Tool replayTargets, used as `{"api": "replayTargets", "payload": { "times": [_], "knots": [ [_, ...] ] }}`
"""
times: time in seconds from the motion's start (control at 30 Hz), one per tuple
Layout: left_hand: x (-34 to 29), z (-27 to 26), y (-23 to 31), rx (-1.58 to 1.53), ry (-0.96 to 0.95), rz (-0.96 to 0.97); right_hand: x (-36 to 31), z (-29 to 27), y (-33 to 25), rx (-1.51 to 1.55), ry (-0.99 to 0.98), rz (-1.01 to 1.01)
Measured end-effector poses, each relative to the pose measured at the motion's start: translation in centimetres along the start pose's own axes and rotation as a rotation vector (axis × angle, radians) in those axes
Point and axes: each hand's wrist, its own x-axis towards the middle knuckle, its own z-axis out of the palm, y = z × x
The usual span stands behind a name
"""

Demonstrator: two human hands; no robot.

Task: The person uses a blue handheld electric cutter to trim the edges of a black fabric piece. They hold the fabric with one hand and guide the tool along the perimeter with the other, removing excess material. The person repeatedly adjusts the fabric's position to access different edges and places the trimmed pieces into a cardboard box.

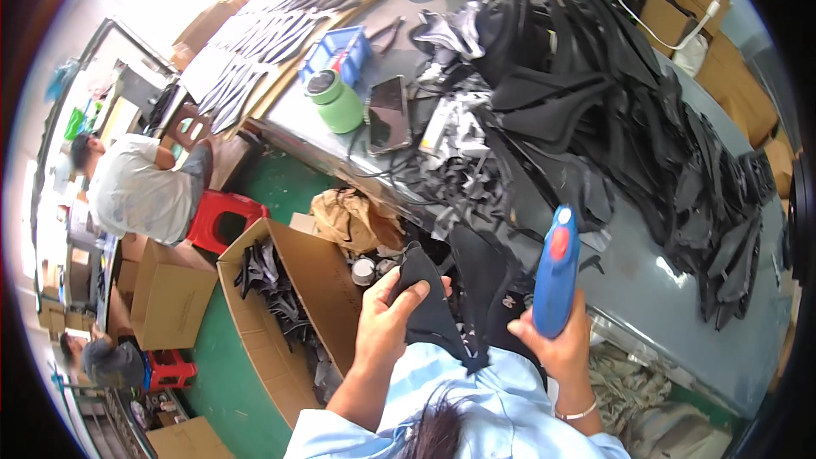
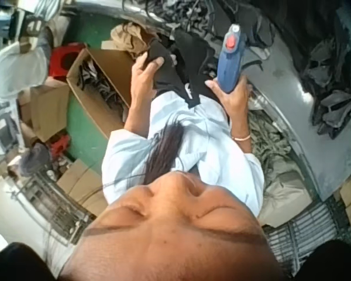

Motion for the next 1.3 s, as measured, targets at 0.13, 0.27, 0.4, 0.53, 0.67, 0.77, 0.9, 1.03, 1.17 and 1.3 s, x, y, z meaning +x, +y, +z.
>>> {"api": "replayTargets", "payload": {
  "times": [0.13,0.27,0.4,0.53,0.67,0.77,0.9,1.03,1.17,1.3],
  "knots": [
    [-0.7,1.0,-0.1,-0.176,0.092,0.164,-2.1,1.3,-0.1,-0.286,-0.287,-0.302],
    [-1.1,1.0,-0.7,-0.044,0.256,0.367,-3.3,2.7,-0.3,-0.317,-0.397,-0.419],
    [-1.9,0.8,-1.4,0.022,0.328,0.452,-3.5,3.0,-0.7,-0.311,-0.428,-0.392],
    [-2.0,0.5,-2.5,0.101,0.310,0.495,-3.5,3.1,-1.0,-0.293,-0.427,-0.391],
    [-2.3,0.2,-2.7,0.209,0.246,0.484,-3.3,3.0,-1.5,-0.291,-0.416,-0.414],
    [-2.3,-0.2,-2.8,0.314,0.215,0.501,-3.2,2.9,-1.6,-0.314,-0.405,-0.436],
    [-2.1,-1.1,-3.3,0.402,0.176,0.521,-3.1,2.9,-2.0,-0.304,-0.383,-0.469],
    [-2.0,-1.6,-2.8,0.475,0.094,0.553,-2.6,2.4,-2.5,-0.315,-0.399,-0.493],
    [-2.1,-1.5,-0.3,0.714,-0.064,0.525,-1.7,1.5,-2.6,-0.316,-0.292,-0.484],
    [-1.8,-1.2,-0.1,0.617,-0.250,0.315,0.6,1.3,-2.9,-0.194,-0.141,-0.370]
  ]
}}
